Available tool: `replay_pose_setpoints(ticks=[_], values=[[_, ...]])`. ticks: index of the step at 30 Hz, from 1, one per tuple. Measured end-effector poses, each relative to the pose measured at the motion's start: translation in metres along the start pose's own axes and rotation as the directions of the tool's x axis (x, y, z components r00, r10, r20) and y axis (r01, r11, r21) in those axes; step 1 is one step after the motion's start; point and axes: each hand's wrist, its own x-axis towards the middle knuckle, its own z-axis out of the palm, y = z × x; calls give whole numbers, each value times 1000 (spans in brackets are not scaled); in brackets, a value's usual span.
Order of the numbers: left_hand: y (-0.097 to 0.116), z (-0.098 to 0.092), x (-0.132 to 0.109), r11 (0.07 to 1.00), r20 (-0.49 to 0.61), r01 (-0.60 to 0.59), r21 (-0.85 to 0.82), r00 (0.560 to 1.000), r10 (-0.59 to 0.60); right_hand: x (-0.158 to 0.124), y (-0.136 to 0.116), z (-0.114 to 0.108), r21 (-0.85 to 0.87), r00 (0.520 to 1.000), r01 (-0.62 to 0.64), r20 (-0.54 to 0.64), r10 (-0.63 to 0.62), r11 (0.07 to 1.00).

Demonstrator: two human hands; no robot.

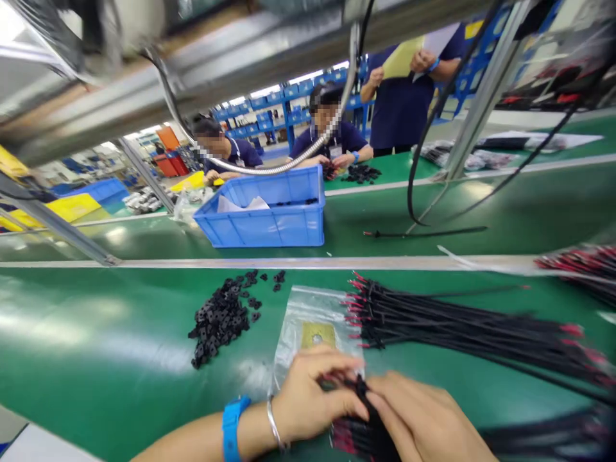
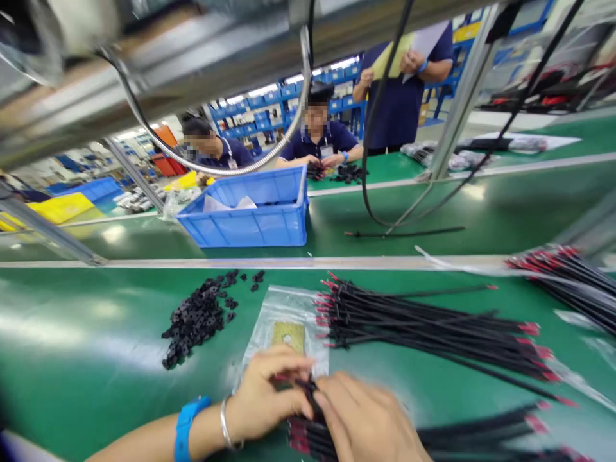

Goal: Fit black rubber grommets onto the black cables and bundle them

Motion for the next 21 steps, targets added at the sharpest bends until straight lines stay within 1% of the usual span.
replay_pose_setpoints(ticks=[1, 3, 4, 6, 10, 16, 21], values=[[2, 0, 1, 995, -5, 52, -87, 999, -52, 2, 0, -4, 9, 1000, -24, -7, 24, 1000], [3, -2, 3, 959, 18, 151, -241, 988, -151, 4, 0, -9, 10, 998, -59, 0, 59, 998], [2, -3, 3, 938, 32, 186, -292, 982, -184, 4, 1, -10, 8, 998, -70, 5, 70, 998], [0, -4, 3, 916, 42, 216, -338, 976, -215, 4, 1, -10, 4, 996, -85, 31, 85, 996], [-2, -3, 1, 916, 21, 208, -343, 977, -214, 4, 1, -7, 24, 994, -95, 61, 93, 995], [-7, -1, 1, 928, 23, 209, -308, 977, -212, -1, 4, -3, 47, 990, -105, 97, 100, 993], [-4, -1, 1, 933, 18, 219, -287, 975, -223, -1, 3, -3, 48, 988, -114, 106, 109, 992]])
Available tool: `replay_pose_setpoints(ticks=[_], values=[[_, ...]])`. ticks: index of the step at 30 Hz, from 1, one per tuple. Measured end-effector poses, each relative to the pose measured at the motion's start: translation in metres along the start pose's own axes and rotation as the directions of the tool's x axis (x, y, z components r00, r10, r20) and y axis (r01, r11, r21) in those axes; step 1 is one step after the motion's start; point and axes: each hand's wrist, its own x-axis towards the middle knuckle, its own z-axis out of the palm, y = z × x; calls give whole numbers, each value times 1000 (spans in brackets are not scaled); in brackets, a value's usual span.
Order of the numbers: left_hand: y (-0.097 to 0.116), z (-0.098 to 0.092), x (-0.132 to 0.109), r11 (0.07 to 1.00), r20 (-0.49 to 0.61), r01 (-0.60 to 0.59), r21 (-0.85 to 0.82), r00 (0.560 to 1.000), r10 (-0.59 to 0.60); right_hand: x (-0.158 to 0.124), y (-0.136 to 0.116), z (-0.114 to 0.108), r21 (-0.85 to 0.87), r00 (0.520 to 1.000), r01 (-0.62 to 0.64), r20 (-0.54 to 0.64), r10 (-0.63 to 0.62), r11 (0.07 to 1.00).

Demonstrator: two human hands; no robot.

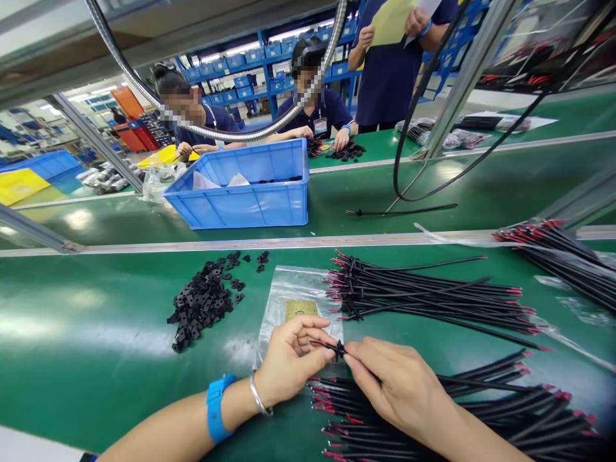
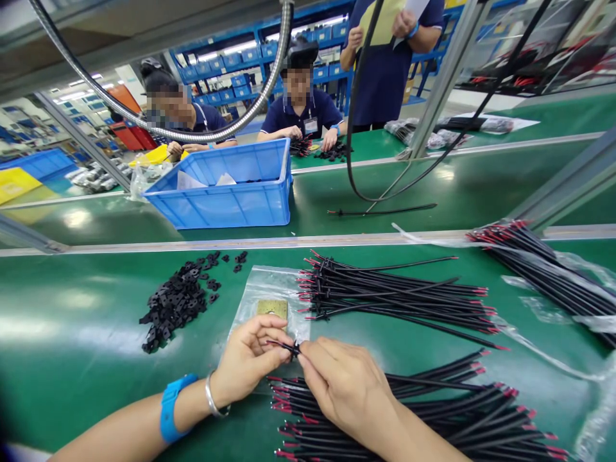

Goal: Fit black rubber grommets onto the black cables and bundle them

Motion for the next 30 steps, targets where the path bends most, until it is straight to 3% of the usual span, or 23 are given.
replay_pose_setpoints(ticks=[11, 23, 27, 30], values=[[5, 3, -2, 997, -15, 7, 71, 1000, -6, 0, 0, -3, -32, 1000, 17, -8, -17, 999], [3, 1, 0, 965, -11, -125, 230, 991, 131, 5, 2, -12, -114, 998, 56, 19, -55, 992], [9, -8, 6, 949, -50, -151, 278, 984, 171, 11, 24, -32, -309, 992, 89, -55, -111, 947], [20, -27, 14, 881, -67, -215, 421, 961, 267, 16, 54, -41, -472, 990, 16, -117, -81, 881]])
